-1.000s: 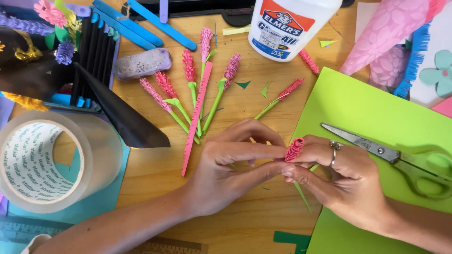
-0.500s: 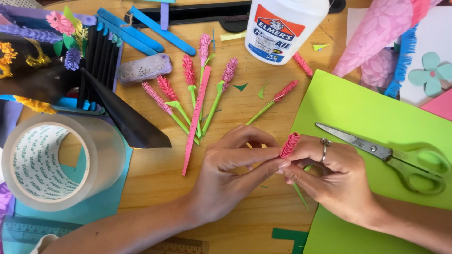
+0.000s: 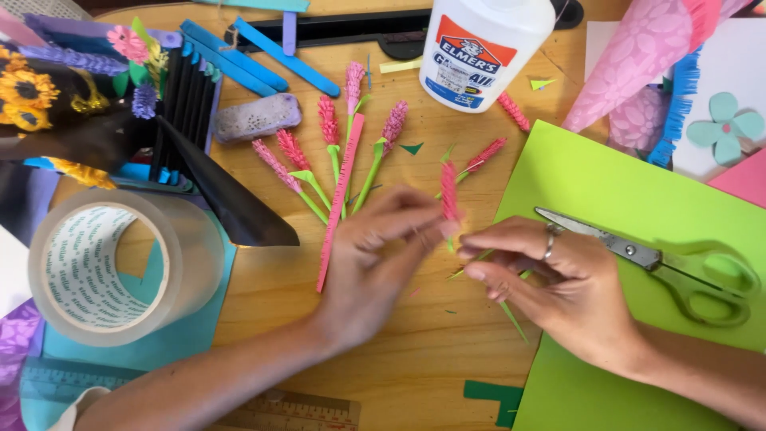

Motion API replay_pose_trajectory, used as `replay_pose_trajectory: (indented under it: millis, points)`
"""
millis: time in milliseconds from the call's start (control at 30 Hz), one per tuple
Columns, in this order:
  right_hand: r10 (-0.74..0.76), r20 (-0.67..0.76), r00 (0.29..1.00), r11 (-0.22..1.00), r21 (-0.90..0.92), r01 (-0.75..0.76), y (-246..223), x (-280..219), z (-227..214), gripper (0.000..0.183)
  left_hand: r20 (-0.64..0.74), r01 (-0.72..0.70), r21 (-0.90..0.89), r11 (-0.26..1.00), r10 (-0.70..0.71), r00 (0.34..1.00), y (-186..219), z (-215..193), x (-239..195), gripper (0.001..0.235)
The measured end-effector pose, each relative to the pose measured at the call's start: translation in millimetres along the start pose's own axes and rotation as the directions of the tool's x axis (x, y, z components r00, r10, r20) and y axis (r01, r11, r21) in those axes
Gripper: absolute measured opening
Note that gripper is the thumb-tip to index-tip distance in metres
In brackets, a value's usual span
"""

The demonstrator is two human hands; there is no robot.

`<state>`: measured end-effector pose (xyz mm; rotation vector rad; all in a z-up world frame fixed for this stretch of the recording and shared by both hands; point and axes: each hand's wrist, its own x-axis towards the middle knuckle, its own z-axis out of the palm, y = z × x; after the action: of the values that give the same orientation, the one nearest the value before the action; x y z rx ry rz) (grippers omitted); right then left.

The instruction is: The person is meticulously crafting paper flowers by wrapping thin pink paper strips around green stems, applying glue for adhesion, and using scissors to trim materials.

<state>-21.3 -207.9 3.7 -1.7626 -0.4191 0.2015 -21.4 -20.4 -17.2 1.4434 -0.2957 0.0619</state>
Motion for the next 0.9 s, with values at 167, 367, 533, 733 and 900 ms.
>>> replay_pose_trajectory:
  millis: [167, 367, 533, 733, 900]
  points:
    - [-0.103, -0.112, 0.988, 0.994, -0.052, 0.098, -1.3, 6.5, -5.2, 0.011, -0.068, 0.004, 0.028, 1.000, -0.002, 0.998, 2.9, -8.8, 14.2, 0.013]
    - [-0.266, -0.124, 0.956, 0.954, -0.174, 0.243, 9.9, 10.9, -27.2, 0.005, -0.020, -0.015, 0.015, 1.000, 0.016, 1.000, 3.9, -7.7, 10.7, 0.015]
    - [-0.334, -0.068, 0.940, 0.888, -0.359, 0.289, -20.8, 9.9, -83.3, 0.015, 0.009, 0.066, -0.043, 0.997, -0.065, 0.998, 2.5, -7.3, 11.3, 0.017]
    - [0.508, -0.280, 0.814, 0.718, -0.385, -0.580, 74.4, -18.2, -191.3, 0.057, 0.011, 0.108, -0.065, 0.992, -0.107, 0.994, 2.5, -8.3, 13.1, 0.021]
    - [0.104, -0.024, 0.994, 0.450, -0.891, -0.068, 60.7, -82.5, -183.4, 0.026, 0.001, 0.097, -0.031, 0.995, -0.097, 0.995, 5.2, -10.6, 15.4, 0.018]
